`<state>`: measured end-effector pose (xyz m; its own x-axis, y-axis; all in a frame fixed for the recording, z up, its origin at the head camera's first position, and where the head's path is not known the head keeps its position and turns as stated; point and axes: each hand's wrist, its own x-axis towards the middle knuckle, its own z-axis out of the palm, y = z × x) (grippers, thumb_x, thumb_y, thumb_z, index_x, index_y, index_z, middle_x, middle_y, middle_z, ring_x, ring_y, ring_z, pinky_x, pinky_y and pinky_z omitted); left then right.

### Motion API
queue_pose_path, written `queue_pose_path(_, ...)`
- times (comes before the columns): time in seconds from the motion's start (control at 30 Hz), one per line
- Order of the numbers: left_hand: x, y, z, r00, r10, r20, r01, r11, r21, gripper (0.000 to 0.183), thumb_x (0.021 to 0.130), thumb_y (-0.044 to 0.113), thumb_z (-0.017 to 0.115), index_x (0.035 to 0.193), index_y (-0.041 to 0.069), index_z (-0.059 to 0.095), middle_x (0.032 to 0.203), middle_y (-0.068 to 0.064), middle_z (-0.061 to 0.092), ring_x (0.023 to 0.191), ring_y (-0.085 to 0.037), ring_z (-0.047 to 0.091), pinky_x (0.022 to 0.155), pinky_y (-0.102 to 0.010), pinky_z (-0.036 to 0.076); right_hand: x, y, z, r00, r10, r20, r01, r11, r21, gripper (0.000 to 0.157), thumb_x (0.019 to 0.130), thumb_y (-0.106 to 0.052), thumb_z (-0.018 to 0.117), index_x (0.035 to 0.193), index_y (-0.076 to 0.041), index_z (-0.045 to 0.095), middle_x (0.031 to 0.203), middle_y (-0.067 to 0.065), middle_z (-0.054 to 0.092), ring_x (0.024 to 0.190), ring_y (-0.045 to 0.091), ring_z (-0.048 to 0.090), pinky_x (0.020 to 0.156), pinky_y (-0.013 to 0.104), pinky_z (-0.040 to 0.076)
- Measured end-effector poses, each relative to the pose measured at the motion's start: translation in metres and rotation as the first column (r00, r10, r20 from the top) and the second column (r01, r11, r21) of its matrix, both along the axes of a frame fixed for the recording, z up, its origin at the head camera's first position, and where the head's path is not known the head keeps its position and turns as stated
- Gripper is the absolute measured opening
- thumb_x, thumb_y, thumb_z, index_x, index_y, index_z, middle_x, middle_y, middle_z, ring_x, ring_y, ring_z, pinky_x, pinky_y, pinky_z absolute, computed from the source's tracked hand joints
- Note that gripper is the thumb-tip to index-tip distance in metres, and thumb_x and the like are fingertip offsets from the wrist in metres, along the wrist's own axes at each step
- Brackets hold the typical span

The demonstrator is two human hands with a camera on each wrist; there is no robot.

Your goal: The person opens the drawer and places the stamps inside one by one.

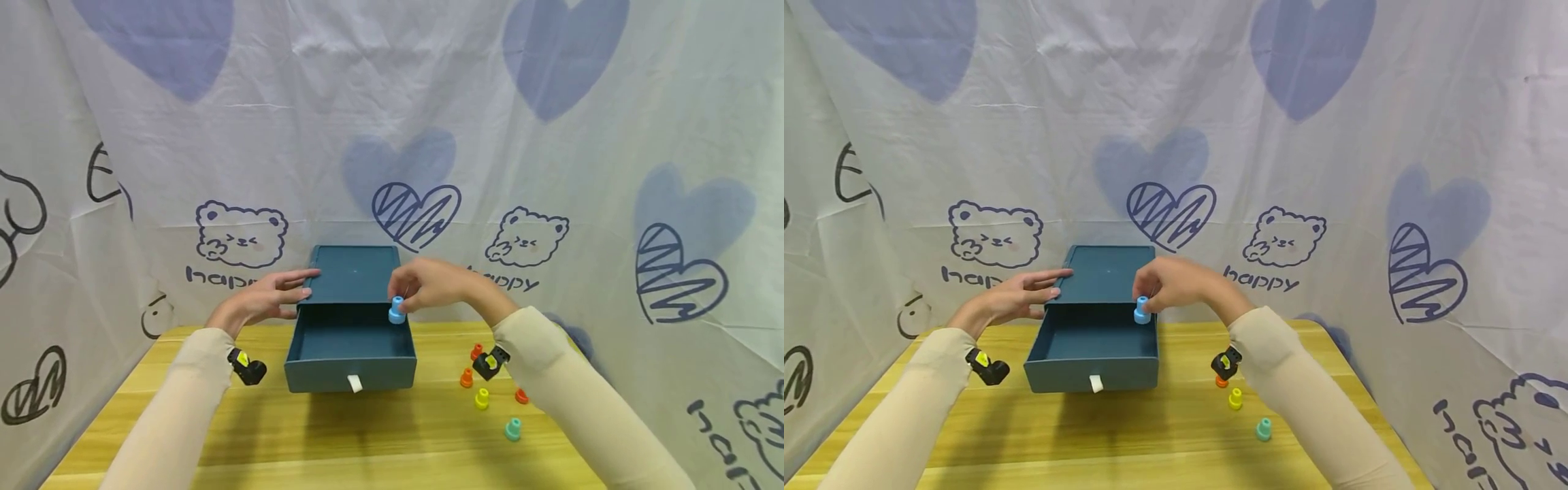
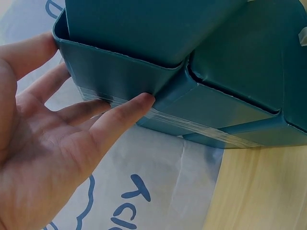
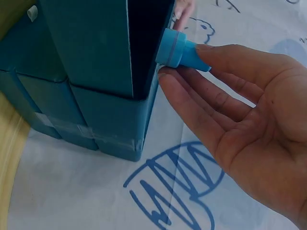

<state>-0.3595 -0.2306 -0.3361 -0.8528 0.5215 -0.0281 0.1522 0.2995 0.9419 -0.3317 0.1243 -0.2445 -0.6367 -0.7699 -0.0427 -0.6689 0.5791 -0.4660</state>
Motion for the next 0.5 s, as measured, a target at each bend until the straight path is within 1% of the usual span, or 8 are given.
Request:
queue_pose_path(0.27, 0.001, -0.001, 0.0, 1.0, -0.009, 0.0, 0.009, 1.0, 0.0, 0.069, 0.108, 0.026, 0.055, 0.166, 0.012, 0.02, 0.174, -0.022, 0.0, 0.157, -0.052, 0.013, 0.119, -0.069, 0.031, -0.006, -0.024, -0.002, 0.998, 0.049, -0.035, -0.046, 0.994, 0.101, 0.009, 0.094, -0.011, 0.075, 0.103, -0.011, 0.073, 0.1, 0.001, 0.077, 0.088, 0.011, 0.069, 0.083, 0.023, 0.061)
queue_pose_path(0.5, 0.0, -0.001, 0.0, 1.0, -0.007, -0.003, 0.007, 1.0, 0.002, 0.07, 0.108, 0.026, 0.056, 0.166, 0.012, 0.02, 0.174, -0.021, 0.001, 0.157, -0.052, 0.013, 0.12, -0.07, 0.03, -0.008, -0.039, -0.004, 0.995, 0.067, -0.072, -0.053, 0.982, 0.184, 0.008, 0.093, -0.011, 0.076, 0.101, -0.014, 0.074, 0.101, 0.001, 0.076, 0.09, 0.013, 0.066, 0.082, 0.022, 0.059)
